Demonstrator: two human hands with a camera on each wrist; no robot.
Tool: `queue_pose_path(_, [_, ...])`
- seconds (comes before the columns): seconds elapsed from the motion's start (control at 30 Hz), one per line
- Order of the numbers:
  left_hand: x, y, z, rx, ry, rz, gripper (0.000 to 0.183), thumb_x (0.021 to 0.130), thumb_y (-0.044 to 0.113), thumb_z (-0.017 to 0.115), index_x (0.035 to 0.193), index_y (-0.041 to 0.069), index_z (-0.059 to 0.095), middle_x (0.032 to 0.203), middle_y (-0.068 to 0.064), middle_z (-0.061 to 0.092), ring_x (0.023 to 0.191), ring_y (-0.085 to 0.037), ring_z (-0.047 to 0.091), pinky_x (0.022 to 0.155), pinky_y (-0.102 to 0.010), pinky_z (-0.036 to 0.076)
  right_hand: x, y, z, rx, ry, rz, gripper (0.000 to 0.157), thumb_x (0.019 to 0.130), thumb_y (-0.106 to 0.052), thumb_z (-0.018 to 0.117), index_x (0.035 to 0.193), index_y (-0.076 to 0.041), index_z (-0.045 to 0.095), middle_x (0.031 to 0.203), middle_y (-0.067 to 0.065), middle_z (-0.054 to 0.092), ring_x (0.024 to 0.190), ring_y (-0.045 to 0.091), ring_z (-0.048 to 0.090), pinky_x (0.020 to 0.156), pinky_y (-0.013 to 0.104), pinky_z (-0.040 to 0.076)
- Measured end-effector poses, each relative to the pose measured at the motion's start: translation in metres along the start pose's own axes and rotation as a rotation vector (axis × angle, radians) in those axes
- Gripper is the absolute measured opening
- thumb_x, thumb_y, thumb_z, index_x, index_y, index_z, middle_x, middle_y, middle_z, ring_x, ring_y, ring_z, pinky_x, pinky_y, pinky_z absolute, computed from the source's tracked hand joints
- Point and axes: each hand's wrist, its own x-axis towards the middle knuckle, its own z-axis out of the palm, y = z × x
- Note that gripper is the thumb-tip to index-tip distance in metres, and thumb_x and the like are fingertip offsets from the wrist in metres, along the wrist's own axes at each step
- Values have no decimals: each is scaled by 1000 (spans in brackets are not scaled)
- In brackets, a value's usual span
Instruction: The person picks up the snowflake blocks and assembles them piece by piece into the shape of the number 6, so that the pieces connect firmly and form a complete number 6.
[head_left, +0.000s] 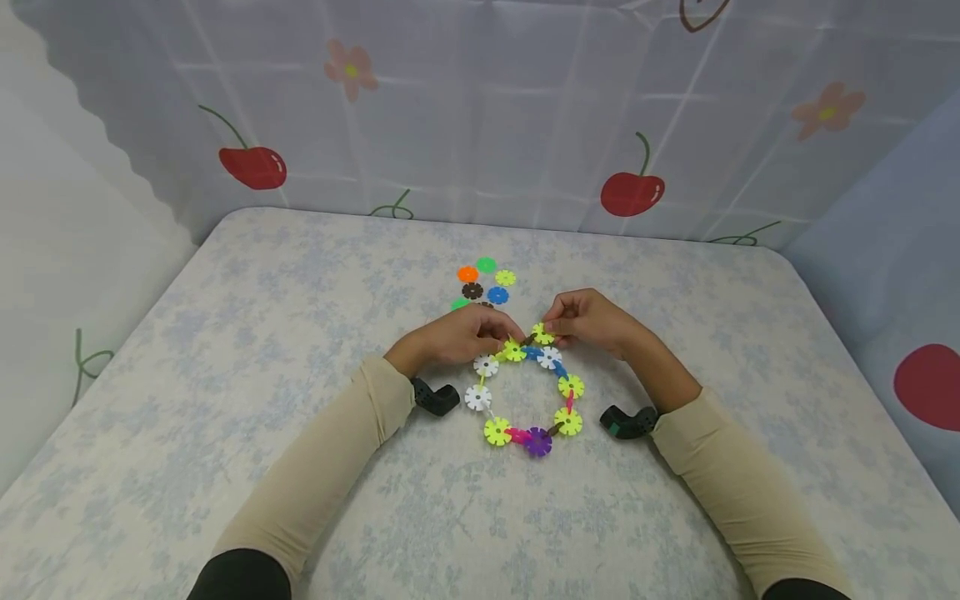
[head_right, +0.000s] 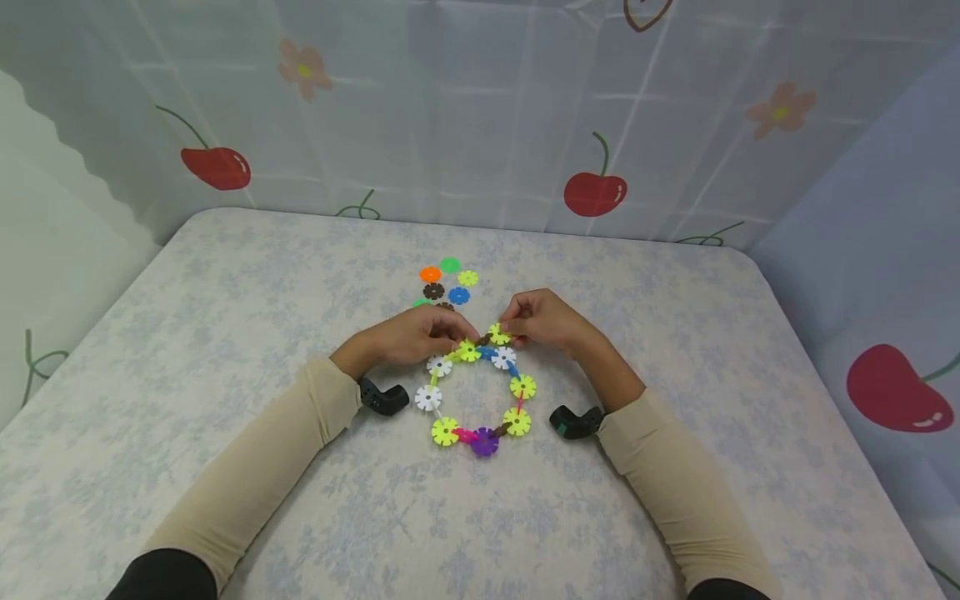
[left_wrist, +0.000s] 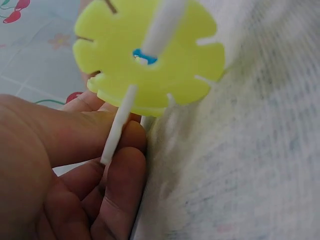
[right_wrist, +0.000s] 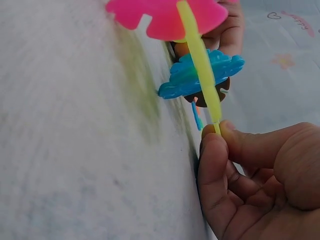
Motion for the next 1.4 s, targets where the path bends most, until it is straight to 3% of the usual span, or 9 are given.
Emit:
queue_pose_path(0.3, [-2,-6,-2,-16,2,-23,28,101,3,60,126,7,69,112,-2,67,96,-18,57,83,-29,48,1,1,2,-17,-6,3,7,99,0,64,100,6,66,87,13,67,75,22,64,72,31,58])
queue_pose_path(0.63, [-2,-11,-6,-109,-51,-25,30,97,5,63,127,9,69,125,-1,64,111,-18,62,93,-34,50,1,2,5,-28,0,4,11,99,-4,64,103,5,69,89,14,69,77,24,63,72,32,57])
queue_pose_path(0.83, [-4,-9,-6,-121,-49,-35,31,97,5,65,127,8,70,124,-2,64,109,-19,61,93,-33,51,2,2,4,-18,-14,-21,14,100,-6,64,106,5,70,90,13,70,76,22,64,73,32,56])
queue_pose_path(1.1, [-3,-6,-6,-130,-47,-38,31,98,3,64,128,5,70,118,-3,66,101,-19,60,88,-32,51,-1,3,-3,28,-92,-52,20,98,0,65,116,9,68,107,14,71,88,22,67,83,32,56])
queue_pose_path(1.4, [-5,-6,-6,-154,-14,-42,30,98,1,64,126,4,71,119,-4,66,104,-19,62,90,-32,51,0,1,-2,89,-66,-33,20,99,0,64,115,10,67,95,8,73,80,18,67,82,31,57])
